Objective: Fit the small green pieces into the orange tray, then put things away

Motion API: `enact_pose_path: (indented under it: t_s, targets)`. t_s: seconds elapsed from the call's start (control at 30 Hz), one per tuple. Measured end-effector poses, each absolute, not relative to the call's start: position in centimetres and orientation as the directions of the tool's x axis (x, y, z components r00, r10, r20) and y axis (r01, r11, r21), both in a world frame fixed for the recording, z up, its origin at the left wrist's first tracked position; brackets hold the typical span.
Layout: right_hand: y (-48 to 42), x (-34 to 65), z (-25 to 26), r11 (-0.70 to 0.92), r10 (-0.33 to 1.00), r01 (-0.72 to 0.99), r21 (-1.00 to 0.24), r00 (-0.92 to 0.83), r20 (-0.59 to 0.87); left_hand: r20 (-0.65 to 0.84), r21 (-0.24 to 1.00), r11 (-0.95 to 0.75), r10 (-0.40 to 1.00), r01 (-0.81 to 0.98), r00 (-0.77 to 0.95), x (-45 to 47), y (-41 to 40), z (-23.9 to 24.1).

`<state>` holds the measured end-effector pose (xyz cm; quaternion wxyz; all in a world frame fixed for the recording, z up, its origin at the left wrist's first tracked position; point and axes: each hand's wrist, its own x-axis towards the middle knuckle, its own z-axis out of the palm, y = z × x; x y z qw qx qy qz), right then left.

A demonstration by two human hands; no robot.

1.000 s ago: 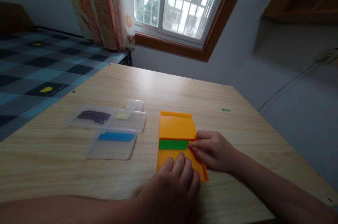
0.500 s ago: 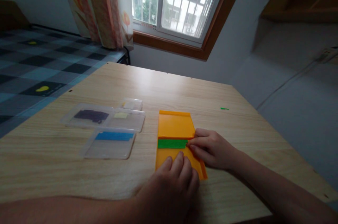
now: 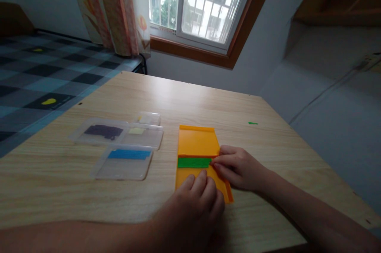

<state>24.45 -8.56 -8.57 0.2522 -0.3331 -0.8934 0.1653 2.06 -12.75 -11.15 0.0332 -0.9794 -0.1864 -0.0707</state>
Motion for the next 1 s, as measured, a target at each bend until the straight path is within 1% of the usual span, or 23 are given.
enact_pose_path:
  t_s: [0.1, 0.27, 0.4, 0.6, 0.67, 0.73, 0.8, 0.87, 0.93, 1.0]
  targets:
    - [-8.6, 24.5, -8.6, 0.718, 0.683, 0.518, -0.466, -0.653, 0.327, 0.106, 0.003, -0.927, 0.372, 0.374, 0.922, 2.0, -12.8, -10.3]
    - [-8.6, 24.4, -8.6, 0.708, 0.692, 0.526, -0.471, -0.648, 0.317, 0.051, 0.086, -0.889, 0.455, 0.45, 0.889, 2.0, -13.3, -8.7]
    - [-8.6, 24.4, -8.6, 0.699, 0.699, 0.533, -0.477, -0.65, 0.298, 0.01, 0.146, -0.873, 0.471, 0.465, 0.882, 2.0, -13.3, -8.3]
    - [-8.6, 24.4, -8.7, 0.694, 0.704, 0.542, -0.473, -0.648, 0.291, -0.004, 0.131, -0.892, 0.436, 0.433, 0.9, 2.0, -12.7, -8.8]
    - [-8.7, 24.3, -8.7, 0.706, 0.693, 0.529, -0.471, -0.652, 0.308, -0.027, 0.117, -0.903, 0.413, 0.413, 0.91, 2.0, -12.5, -8.9]
    - [-8.7, 24.5, -8.6, 0.723, 0.682, 0.513, -0.463, -0.64, 0.355, -0.039, 0.104, -0.908, 0.404, 0.406, 0.914, 2.1, -12.3, -8.9]
    - [-8.3, 25.2, -8.5, 0.727, 0.686, 0.525, -0.443, -0.58, 0.44, -0.042, 0.1, -0.904, 0.414, 0.416, 0.909, 2.2, -12.2, -8.9]
    - [-7.3, 26.8, -8.3, 0.695, 0.706, 0.593, -0.407, -0.455, 0.542, -0.044, 0.114, -0.899, 0.42, 0.423, 0.906, 2.2, -12.2, -9.1]
    - [-5.7, 29.4, -8.1, 0.61, 0.714, 0.7, -0.372, -0.281, 0.641, -0.033, 0.127, -0.899, 0.419, 0.419, 0.908, 2.1, -12.2, -9.7]
    - [-3.9, 32.7, -8.2, 0.468, 0.702, 0.796, -0.384, -0.071, 0.708, 0.006, 0.125, -0.9, 0.422, 0.418, 0.906, 2.0, -12.2, -10.7]
